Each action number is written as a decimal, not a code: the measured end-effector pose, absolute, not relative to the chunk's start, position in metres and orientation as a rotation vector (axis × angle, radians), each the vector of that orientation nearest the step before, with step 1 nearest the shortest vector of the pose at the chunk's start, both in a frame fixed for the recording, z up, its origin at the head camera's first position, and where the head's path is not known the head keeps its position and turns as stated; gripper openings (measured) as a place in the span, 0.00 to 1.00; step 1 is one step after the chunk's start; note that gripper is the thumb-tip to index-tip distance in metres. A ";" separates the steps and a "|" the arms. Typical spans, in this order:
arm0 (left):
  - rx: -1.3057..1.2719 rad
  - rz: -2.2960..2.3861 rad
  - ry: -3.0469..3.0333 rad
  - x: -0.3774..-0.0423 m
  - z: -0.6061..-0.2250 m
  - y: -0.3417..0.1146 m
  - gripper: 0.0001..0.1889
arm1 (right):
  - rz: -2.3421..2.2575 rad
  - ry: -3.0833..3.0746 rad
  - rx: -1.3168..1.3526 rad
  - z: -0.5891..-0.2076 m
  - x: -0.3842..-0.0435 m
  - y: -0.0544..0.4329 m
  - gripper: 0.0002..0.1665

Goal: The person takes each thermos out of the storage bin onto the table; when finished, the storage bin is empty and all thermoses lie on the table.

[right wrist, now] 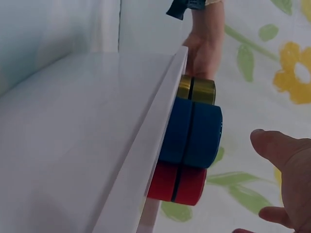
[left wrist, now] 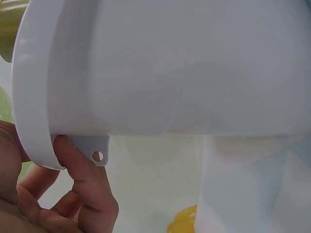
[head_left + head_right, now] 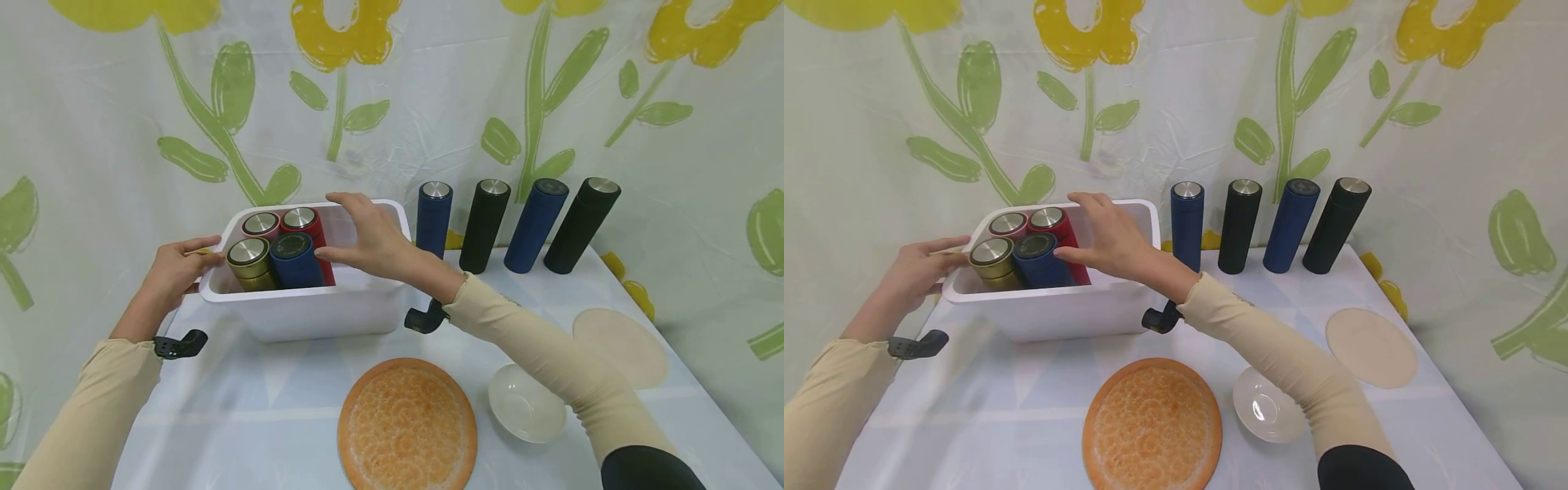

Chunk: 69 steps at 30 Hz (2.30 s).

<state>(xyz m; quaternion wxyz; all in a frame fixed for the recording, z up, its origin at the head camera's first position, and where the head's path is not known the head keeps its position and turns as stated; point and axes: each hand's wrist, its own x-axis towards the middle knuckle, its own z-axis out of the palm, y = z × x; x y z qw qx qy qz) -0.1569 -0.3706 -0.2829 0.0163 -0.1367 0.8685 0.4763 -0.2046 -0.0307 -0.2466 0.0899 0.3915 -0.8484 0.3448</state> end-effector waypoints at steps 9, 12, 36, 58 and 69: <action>-0.419 1.483 2.714 -0.159 -0.280 -0.369 0.32 | 1.033 -2.512 1.237 -0.251 -0.202 -0.047 0.48; -0.427 1.483 2.717 -0.159 -0.280 -0.369 0.32 | 0.997 -2.546 1.259 -0.252 -0.200 -0.053 0.48; -0.454 1.502 2.710 -0.156 -0.281 -0.369 0.31 | 0.817 -2.585 1.227 -0.266 -0.184 -0.091 0.43; -0.458 1.498 2.712 -0.155 -0.282 -0.370 0.31 | 0.942 -2.618 1.255 -0.272 -0.190 -0.092 0.40; -0.457 1.494 2.718 -0.154 -0.282 -0.372 0.31 | 1.056 -2.625 1.303 -0.276 -0.194 -0.090 0.41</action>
